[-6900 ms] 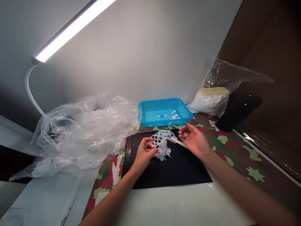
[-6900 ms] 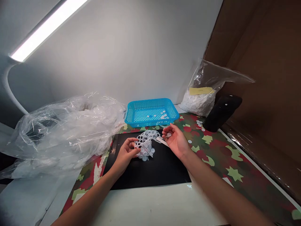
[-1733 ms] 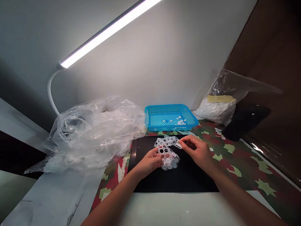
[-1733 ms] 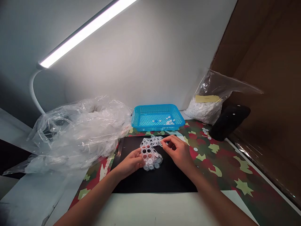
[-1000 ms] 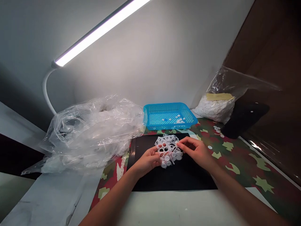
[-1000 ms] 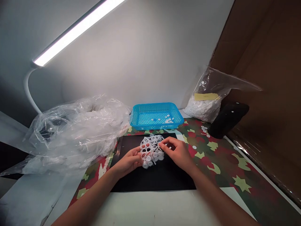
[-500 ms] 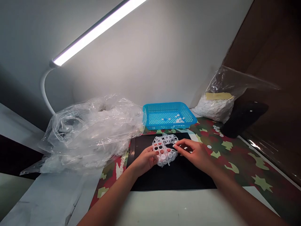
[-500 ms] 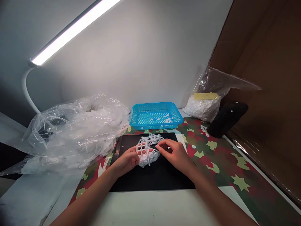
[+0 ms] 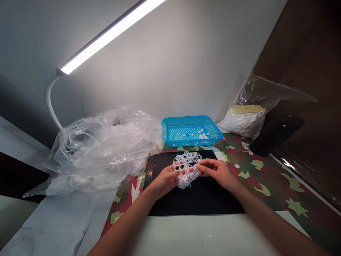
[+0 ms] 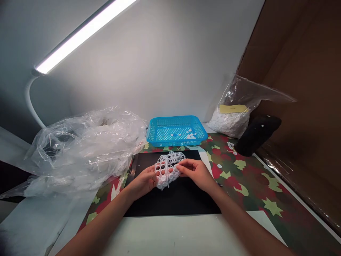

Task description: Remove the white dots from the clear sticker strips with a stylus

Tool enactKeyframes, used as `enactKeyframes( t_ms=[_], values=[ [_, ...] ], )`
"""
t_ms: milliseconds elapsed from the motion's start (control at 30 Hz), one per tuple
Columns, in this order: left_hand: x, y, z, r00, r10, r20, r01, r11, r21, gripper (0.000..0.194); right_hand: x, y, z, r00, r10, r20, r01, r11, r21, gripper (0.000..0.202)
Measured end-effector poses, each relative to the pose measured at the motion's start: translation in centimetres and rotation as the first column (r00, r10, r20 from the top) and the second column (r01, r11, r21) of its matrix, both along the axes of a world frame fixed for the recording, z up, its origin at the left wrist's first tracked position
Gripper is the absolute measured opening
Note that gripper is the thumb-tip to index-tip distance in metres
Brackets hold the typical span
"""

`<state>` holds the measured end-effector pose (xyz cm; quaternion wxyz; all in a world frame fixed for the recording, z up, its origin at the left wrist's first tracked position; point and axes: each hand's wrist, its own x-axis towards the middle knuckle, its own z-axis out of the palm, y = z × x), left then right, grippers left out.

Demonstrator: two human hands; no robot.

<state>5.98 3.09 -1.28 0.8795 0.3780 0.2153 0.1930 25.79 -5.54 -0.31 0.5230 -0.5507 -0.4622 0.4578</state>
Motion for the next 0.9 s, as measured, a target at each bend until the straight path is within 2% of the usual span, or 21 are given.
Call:
enactKeyframes(
  t_ms=[200, 400, 533, 700, 800, 900],
  values=[
    [0.0, 0.1, -0.1, 1.000, -0.010, 0.004, 0.010, 1.000, -0.016, 0.056, 1.1, 0.6, -0.2, 0.965, -0.261, -0.028, 0.262, 0.964, 0.043, 0.042],
    [0.1, 0.3, -0.5, 1.000, 0.012, 0.017, -0.011, 1.000, -0.026, 0.055, 1.5, 1.6, -0.4, 0.932, -0.361, 0.019, 0.354, 0.923, 0.153, 0.041],
    [0.2, 0.2, -0.3, 0.999, 0.035, 0.031, -0.035, 0.999, -0.020, 0.052, 2.1, 3.1, 0.3, 0.902, -0.425, 0.076, 0.396, 0.884, 0.249, 0.042],
    [0.2, 0.1, -0.1, 0.997, 0.074, 0.033, -0.074, 0.997, -0.014, 0.038, 4.7, 5.0, 1.7, 0.798, -0.579, 0.169, 0.491, 0.786, 0.375, 0.040],
    [0.2, 0.1, -0.4, 0.995, 0.093, 0.022, -0.093, 0.996, 0.001, 0.045, 6.7, 6.0, 2.3, 0.724, -0.618, 0.306, 0.468, 0.766, 0.441, 0.035],
    [0.4, 0.1, -0.6, 0.993, 0.119, 0.002, -0.119, 0.992, 0.040, 0.051, 8.0, 6.8, 2.7, 0.631, -0.589, 0.504, 0.354, 0.797, 0.489, 0.028]
  ],
)
